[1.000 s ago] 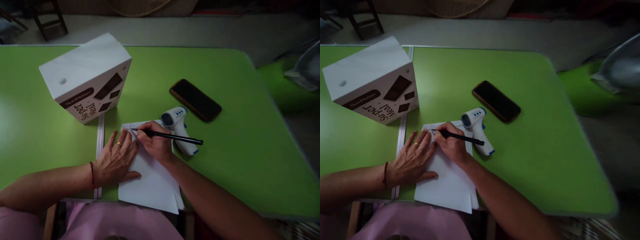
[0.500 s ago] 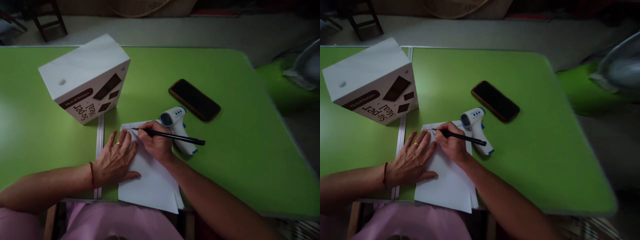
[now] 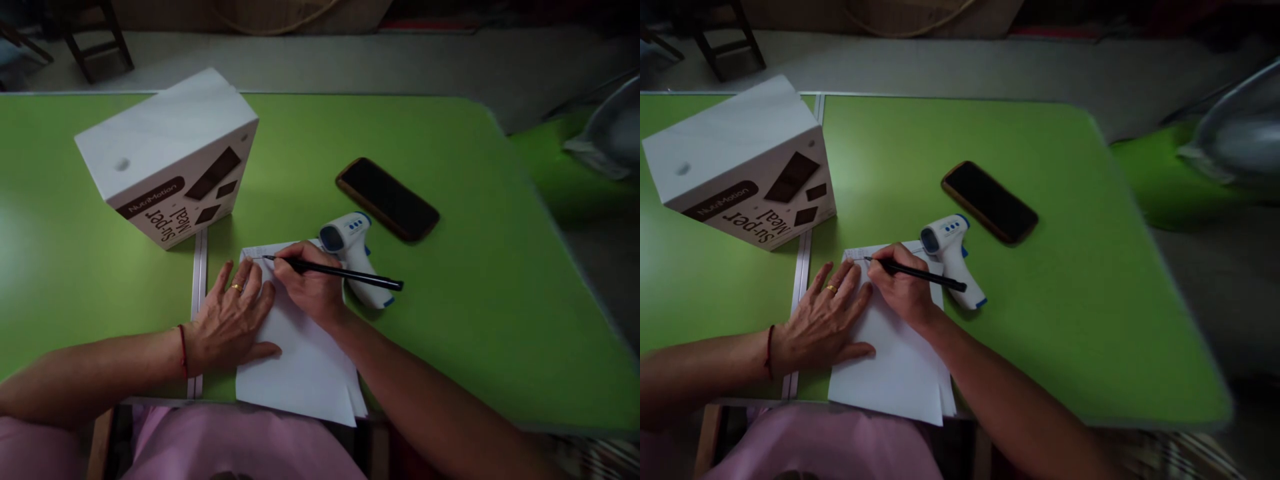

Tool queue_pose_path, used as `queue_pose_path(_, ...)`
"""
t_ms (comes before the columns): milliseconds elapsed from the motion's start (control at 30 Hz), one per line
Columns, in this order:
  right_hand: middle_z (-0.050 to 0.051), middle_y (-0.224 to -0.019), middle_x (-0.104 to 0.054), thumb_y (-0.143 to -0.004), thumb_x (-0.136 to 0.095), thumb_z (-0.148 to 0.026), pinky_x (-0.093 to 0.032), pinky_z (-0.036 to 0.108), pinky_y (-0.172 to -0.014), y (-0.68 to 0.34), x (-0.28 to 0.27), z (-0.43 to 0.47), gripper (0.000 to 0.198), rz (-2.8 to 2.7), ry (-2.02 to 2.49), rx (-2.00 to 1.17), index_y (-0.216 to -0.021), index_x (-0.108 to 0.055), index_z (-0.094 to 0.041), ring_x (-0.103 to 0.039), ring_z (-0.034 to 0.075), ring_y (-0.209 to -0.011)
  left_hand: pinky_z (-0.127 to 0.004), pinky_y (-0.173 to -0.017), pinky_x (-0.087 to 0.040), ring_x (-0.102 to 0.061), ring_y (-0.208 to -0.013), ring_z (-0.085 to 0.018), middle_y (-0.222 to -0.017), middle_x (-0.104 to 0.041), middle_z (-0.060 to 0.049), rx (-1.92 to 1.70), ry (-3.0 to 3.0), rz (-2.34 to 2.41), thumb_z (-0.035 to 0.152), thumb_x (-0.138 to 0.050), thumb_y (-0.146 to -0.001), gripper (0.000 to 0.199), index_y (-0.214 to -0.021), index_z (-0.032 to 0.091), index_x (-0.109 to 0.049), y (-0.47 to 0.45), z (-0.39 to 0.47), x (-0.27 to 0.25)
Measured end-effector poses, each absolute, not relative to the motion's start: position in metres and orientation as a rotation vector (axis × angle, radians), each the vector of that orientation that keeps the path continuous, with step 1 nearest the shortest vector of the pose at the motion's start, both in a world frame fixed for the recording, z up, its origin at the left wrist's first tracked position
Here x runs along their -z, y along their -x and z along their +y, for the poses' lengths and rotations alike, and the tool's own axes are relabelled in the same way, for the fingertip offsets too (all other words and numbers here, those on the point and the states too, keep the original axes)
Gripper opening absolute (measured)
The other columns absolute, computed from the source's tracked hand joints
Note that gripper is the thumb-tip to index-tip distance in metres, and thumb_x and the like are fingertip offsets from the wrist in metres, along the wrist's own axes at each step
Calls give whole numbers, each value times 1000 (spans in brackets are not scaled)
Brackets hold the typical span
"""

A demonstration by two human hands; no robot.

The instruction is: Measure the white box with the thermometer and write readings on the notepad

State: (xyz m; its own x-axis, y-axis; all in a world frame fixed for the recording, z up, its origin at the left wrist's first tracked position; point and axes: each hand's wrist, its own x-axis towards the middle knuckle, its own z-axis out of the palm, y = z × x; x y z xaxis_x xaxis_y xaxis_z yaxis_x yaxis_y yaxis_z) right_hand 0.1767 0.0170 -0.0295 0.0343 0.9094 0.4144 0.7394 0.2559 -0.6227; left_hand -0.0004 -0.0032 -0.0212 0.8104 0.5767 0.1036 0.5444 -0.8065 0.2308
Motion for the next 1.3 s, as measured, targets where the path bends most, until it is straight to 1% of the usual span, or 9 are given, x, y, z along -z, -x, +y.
queue_pose_path(200,-4,-55,-60,-78,-56,-18,-45,21,-48,-177,27,17,10,-1757,1516,-286,-69,-57,-21,-54,9,-48,-56,-110,-29,-37,-136,-44,-142,-43,-27,-261,-2799,877,78,-56,-77,95,-134,3,-44,0,-3,23)
queue_pose_path(433,-3,-56,-62,-79,-56,-20,-44,22,-47,-179,26,17,9,-1742,1512,-250,-69,-58,-21,-55,10,-47,-56,-112,-27,-34,-137,-43,-143,-41,-27,-208,-2783,863,76,-53,-80,92,-135,4,-43,0,-2,21)
queue_pose_path(600,-4,-55,-61,-78,-55,-20,-44,22,-49,-178,27,17,10,-1751,1526,-298,-69,-58,-21,-55,10,-48,-57,-111,-27,-33,-138,-44,-144,-40,-27,-192,-2783,872,77,-54,-79,94,-136,3,-42,0,-3,21)
queue_pose_path(867,-3,-57,-63,-78,-56,-21,-45,23,-50,-177,26,17,9,-1755,1554,-322,-69,-57,-21,-55,10,-50,-57,-111,-29,-35,-137,-44,-143,-41,-28,-210,-2777,867,76,-56,-78,94,-136,2,-42,0,-2,20)
queue_pose_path(1033,-3,-56,-61,-78,-55,-22,-45,22,-48,-181,26,18,9,-1692,1574,-300,-69,-58,-21,-54,10,-48,-57,-112,-27,-33,-138,-44,-144,-40,-28,-166,-2761,863,76,-54,-79,92,-135,5,-42,0,-2,20)
queue_pose_path(1300,0,-56,-61,-78,-57,-22,-46,28,-47,-186,30,19,7,-1713,1575,-309,-71,-58,-24,-54,14,-48,-57,-111,-29,-34,-138,-44,-143,-41,-28,-190,-2771,874,78,-53,-79,92,-134,5,-43,-1,-3,21)
